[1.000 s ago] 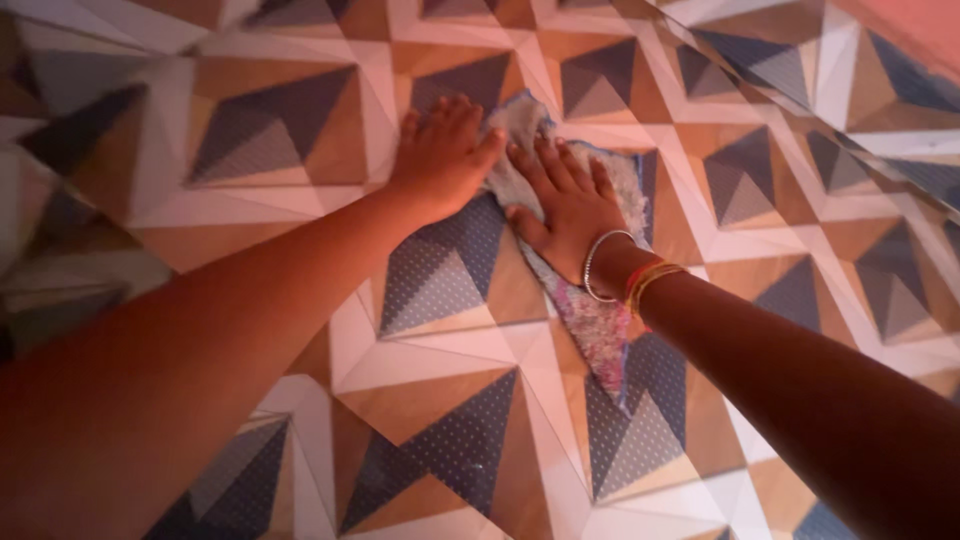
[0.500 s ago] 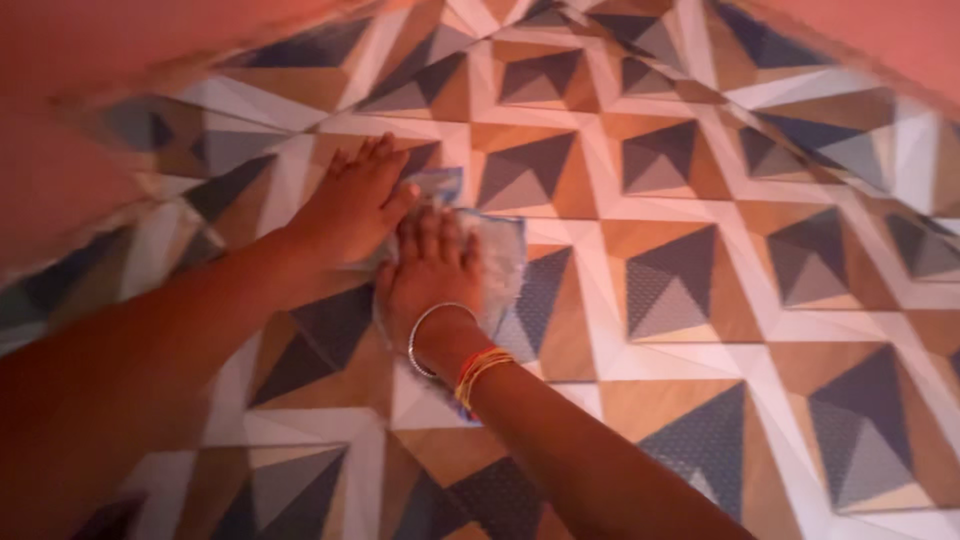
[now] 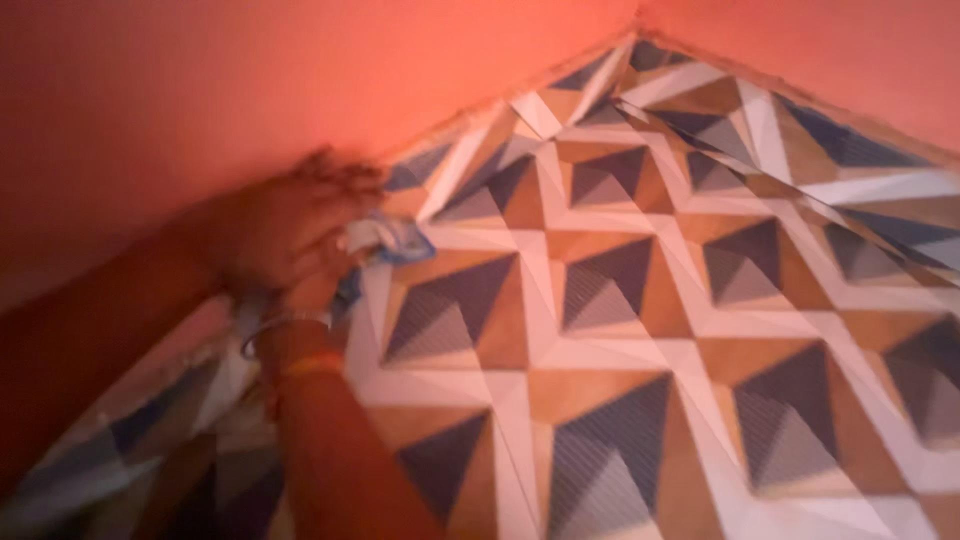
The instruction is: The person wipes a geometrically patterned tiled floor with a cloth, moving systematically across the surface. They clean around a floor drain and along the base of a pink wall, using a bucket of water nearby.
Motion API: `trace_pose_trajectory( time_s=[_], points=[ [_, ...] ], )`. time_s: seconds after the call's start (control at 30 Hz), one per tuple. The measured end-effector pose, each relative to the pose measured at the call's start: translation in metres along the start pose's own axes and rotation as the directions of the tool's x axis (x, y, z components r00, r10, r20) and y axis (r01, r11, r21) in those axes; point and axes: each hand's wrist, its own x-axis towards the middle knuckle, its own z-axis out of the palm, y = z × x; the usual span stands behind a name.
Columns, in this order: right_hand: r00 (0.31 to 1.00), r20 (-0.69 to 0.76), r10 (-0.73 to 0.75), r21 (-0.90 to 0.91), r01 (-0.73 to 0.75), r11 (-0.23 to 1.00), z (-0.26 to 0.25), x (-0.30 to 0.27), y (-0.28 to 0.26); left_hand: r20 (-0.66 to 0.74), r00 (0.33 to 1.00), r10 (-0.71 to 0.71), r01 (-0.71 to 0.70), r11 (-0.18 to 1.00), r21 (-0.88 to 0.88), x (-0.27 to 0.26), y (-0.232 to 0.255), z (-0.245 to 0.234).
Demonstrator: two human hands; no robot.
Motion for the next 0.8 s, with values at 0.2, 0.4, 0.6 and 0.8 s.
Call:
trace_pose_trajectory(
  time_s=[0.2,0.4,0.6,0.8],
  points=[
    [0.985,-0.162,-0.05,-0.078,0.038,0.996,0.028,-0.02,0.05,-0.034,0.968,-0.247,0.237,0.954,-0.184,-0.007,0.016,-0.002],
    [0.925,-0.373,-0.076,-0.162,0.015,0.987,0.017,0.052,0.089,-0.082,0.986,-0.144,0.128,0.977,-0.171,-0.005,0.016,-0.005],
    [0.877,-0.467,0.109,0.058,-0.093,0.994,-0.006,0.134,0.098,-0.034,0.992,-0.124,0.116,0.976,-0.183,-0.008,0.014,-0.003],
    [0.996,0.072,0.046,0.244,-0.062,0.968,0.069,-0.094,0.058,-0.025,0.989,-0.148,0.135,0.95,-0.28,-0.005,0.015,-0.007]
  ],
)
